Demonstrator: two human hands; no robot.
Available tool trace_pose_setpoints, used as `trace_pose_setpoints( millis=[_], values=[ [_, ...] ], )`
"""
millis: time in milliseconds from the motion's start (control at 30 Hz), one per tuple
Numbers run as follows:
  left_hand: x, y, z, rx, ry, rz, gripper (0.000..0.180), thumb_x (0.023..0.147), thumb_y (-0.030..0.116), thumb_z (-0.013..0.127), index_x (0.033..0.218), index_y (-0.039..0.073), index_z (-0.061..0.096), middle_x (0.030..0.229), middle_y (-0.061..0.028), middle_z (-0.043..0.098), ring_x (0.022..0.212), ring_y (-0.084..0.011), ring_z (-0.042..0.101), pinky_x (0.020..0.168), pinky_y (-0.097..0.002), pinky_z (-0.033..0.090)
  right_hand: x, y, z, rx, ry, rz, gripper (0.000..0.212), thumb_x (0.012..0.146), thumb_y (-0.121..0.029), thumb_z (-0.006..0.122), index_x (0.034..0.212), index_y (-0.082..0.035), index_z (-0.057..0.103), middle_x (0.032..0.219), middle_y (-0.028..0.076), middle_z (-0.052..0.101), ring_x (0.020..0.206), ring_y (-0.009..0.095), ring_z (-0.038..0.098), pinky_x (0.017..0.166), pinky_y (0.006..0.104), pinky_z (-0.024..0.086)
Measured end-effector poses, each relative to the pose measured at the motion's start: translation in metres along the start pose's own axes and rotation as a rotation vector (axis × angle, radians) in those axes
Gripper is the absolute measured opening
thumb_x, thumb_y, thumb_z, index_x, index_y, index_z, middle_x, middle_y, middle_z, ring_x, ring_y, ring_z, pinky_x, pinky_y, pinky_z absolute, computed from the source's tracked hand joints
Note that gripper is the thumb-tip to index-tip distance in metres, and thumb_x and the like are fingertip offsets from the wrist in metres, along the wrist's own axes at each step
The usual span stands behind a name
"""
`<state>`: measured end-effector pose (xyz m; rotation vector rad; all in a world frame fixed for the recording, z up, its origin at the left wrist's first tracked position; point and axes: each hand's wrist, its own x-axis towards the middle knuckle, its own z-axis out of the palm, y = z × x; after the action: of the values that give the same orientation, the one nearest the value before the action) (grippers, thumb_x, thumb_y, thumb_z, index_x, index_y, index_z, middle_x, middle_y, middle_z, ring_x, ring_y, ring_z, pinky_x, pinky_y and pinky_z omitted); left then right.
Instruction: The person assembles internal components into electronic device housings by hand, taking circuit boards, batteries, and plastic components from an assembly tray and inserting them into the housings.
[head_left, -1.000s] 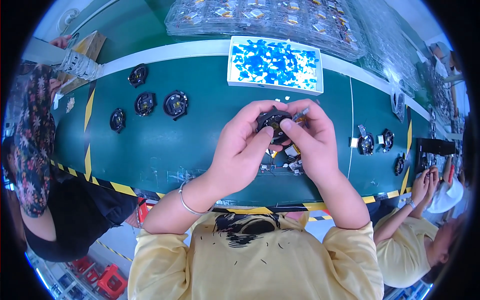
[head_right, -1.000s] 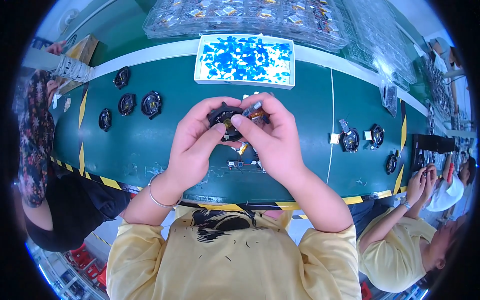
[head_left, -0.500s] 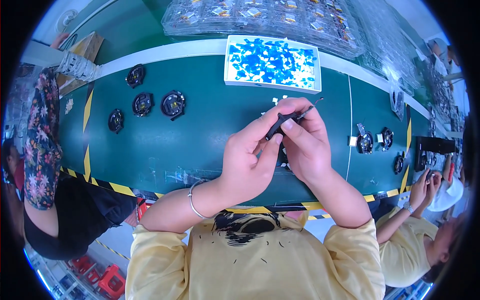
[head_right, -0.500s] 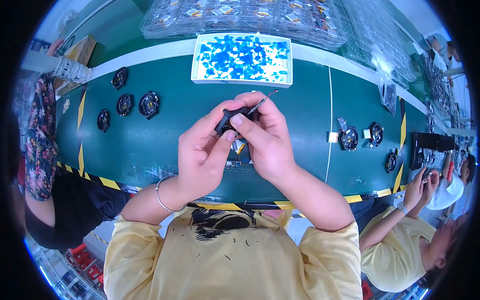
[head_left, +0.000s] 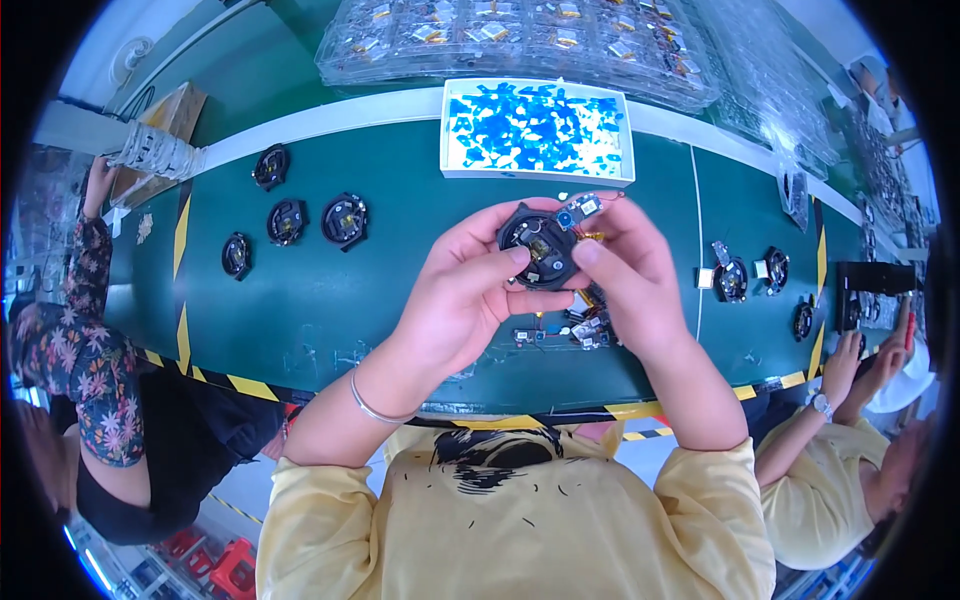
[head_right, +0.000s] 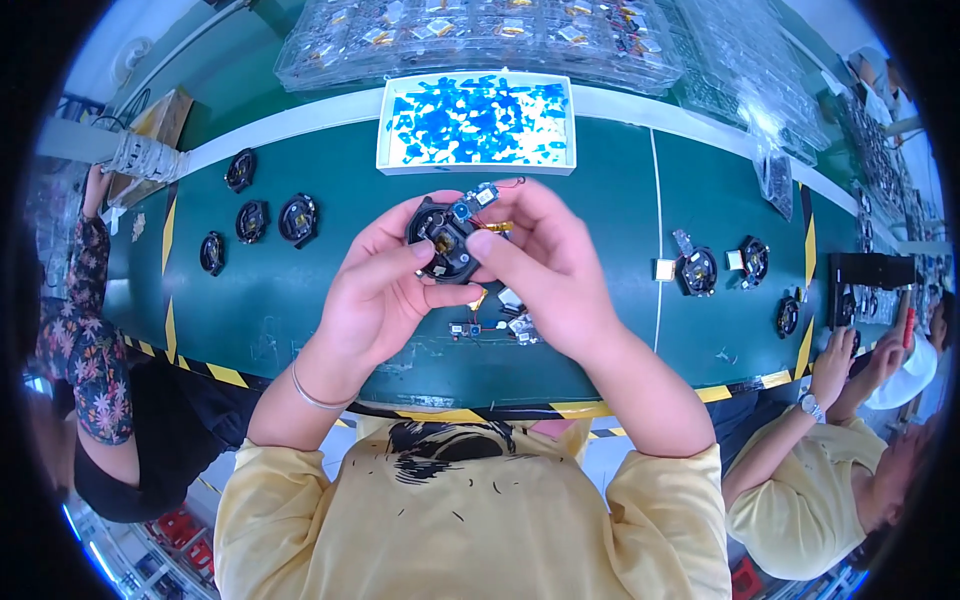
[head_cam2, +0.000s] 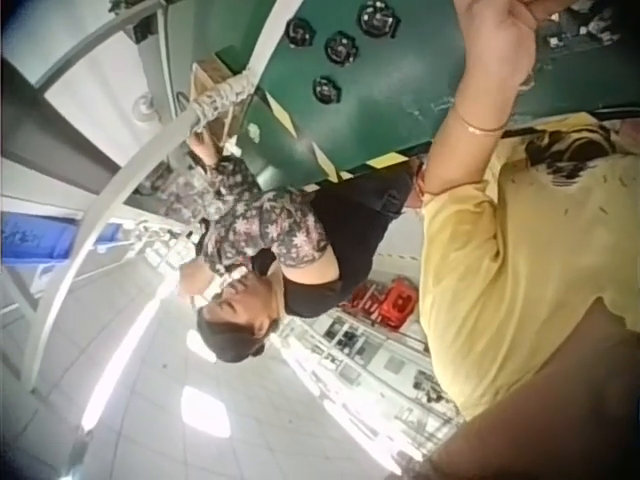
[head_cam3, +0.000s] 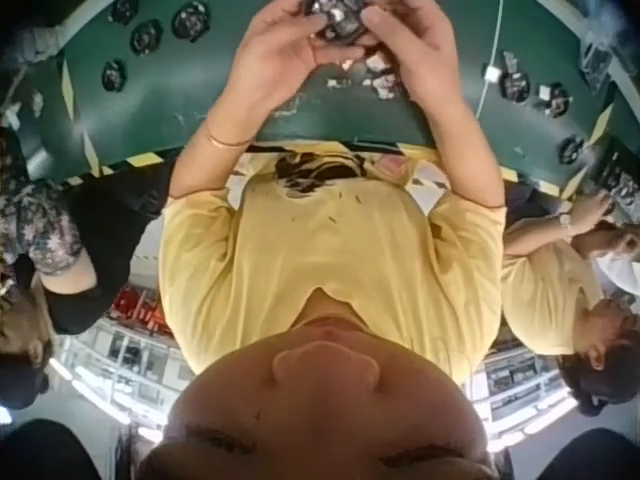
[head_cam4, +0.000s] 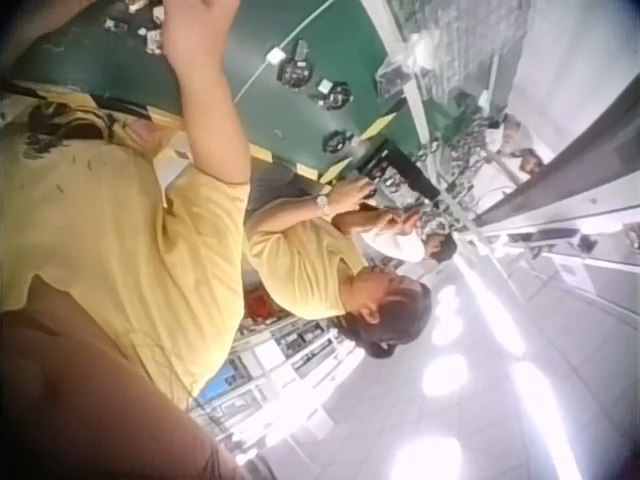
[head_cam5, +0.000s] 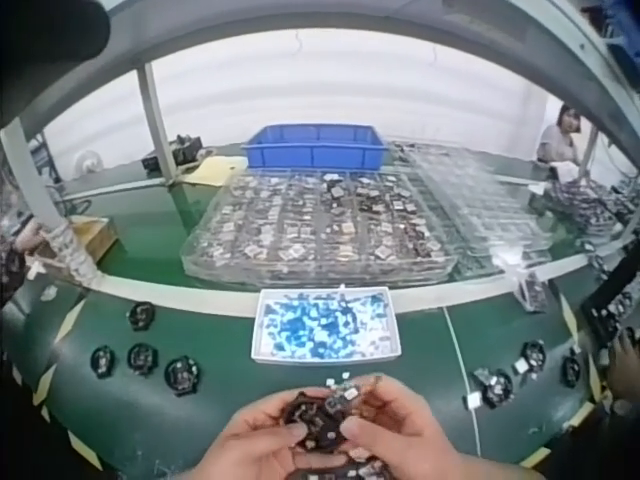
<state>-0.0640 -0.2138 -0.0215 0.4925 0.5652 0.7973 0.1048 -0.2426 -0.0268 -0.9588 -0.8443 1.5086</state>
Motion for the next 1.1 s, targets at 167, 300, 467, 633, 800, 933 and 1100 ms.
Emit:
trace_pose_setpoints(
  millis=[167, 300, 467, 633, 800, 933, 1100],
  values=[
    [-0.002, 0.004, -0.007, -0.214, -0.118, -0.128, 0.039, 0.087, 0.003, 0.043, 0.125, -0.004, 0.041, 0.111, -0.0220, 0.056, 0.093, -0.0373, 0.062, 0.079, -0.0408, 0.056, 0.000, -0.017, -0.007, -0.244, -0.049, -0.190, 0.028, 0.081, 0.008, 0.056, 0.108, 0.002, 0.050, 0.095, 0.007, 0.058, 0.088, 0.011, 0.058, 0.077, 0.0238, 0.048],
    [-0.001, 0.005, -0.012, -0.339, -0.164, -0.186, 0.037, 0.087, 0.005, 0.044, 0.123, -0.005, 0.042, 0.108, -0.0224, 0.057, 0.089, -0.0361, 0.064, 0.074, -0.0388, 0.058, -0.001, -0.019, -0.007, -0.442, 0.016, -0.317, 0.011, 0.080, 0.007, 0.058, 0.091, 0.004, 0.060, 0.088, 0.007, 0.061, 0.079, 0.010, 0.060, 0.069, 0.0223, 0.049],
    [-0.002, 0.006, -0.010, -0.277, -0.123, -0.195, 0.031, 0.088, 0.007, 0.045, 0.116, -0.005, 0.047, 0.103, -0.0210, 0.059, 0.080, -0.0332, 0.066, 0.063, -0.0358, 0.059, -0.004, -0.022, -0.005, -0.512, -0.003, -0.339, 0.014, 0.080, 0.007, 0.059, 0.093, 0.005, 0.061, 0.087, 0.007, 0.061, 0.079, 0.011, 0.060, 0.068, 0.0221, 0.049],
    [-0.003, 0.003, -0.006, -0.158, -0.029, -0.173, 0.026, 0.089, 0.010, 0.045, 0.112, -0.003, 0.050, 0.096, -0.0179, 0.062, 0.073, -0.0293, 0.067, 0.055, -0.0338, 0.059, -0.005, -0.021, -0.004, -0.552, -0.005, -0.371, 0.013, 0.079, 0.007, 0.060, 0.091, 0.005, 0.062, 0.088, 0.009, 0.062, 0.076, 0.011, 0.060, 0.067, 0.0222, 0.049],
    [-0.004, -0.001, -0.004, -0.013, 0.068, -0.115, 0.026, 0.089, 0.009, 0.044, 0.110, -0.005, 0.049, 0.090, -0.0194, 0.063, 0.069, -0.0310, 0.067, 0.053, -0.0341, 0.059, -0.007, -0.021, -0.005, -0.568, -0.014, -0.367, 0.013, 0.078, 0.007, 0.061, 0.091, 0.004, 0.063, 0.088, 0.009, 0.063, 0.076, 0.012, 0.060, 0.065, 0.0223, 0.050],
    [-0.003, 0.000, -0.003, -0.004, 0.084, -0.120, 0.024, 0.088, 0.007, 0.045, 0.109, -0.005, 0.050, 0.090, -0.0197, 0.063, 0.069, -0.0303, 0.067, 0.050, -0.0345, 0.059, -0.007, -0.020, -0.005, -0.568, -0.015, -0.373, 0.014, 0.078, 0.007, 0.061, 0.091, 0.004, 0.063, 0.088, 0.009, 0.063, 0.074, 0.011, 0.060, 0.064, 0.0218, 0.049],
    [-0.002, -0.001, -0.004, 0.076, 0.086, -0.068, 0.021, 0.088, 0.005, 0.046, 0.106, -0.004, 0.054, 0.088, -0.0197, 0.063, 0.067, -0.0303, 0.067, 0.048, -0.0349, 0.058, -0.008, -0.023, -0.005, -0.490, 0.005, -0.258, 0.014, 0.078, 0.007, 0.061, 0.092, 0.005, 0.062, 0.084, 0.009, 0.063, 0.065, 0.010, 0.061, 0.059, 0.0200, 0.049]
  ],
)
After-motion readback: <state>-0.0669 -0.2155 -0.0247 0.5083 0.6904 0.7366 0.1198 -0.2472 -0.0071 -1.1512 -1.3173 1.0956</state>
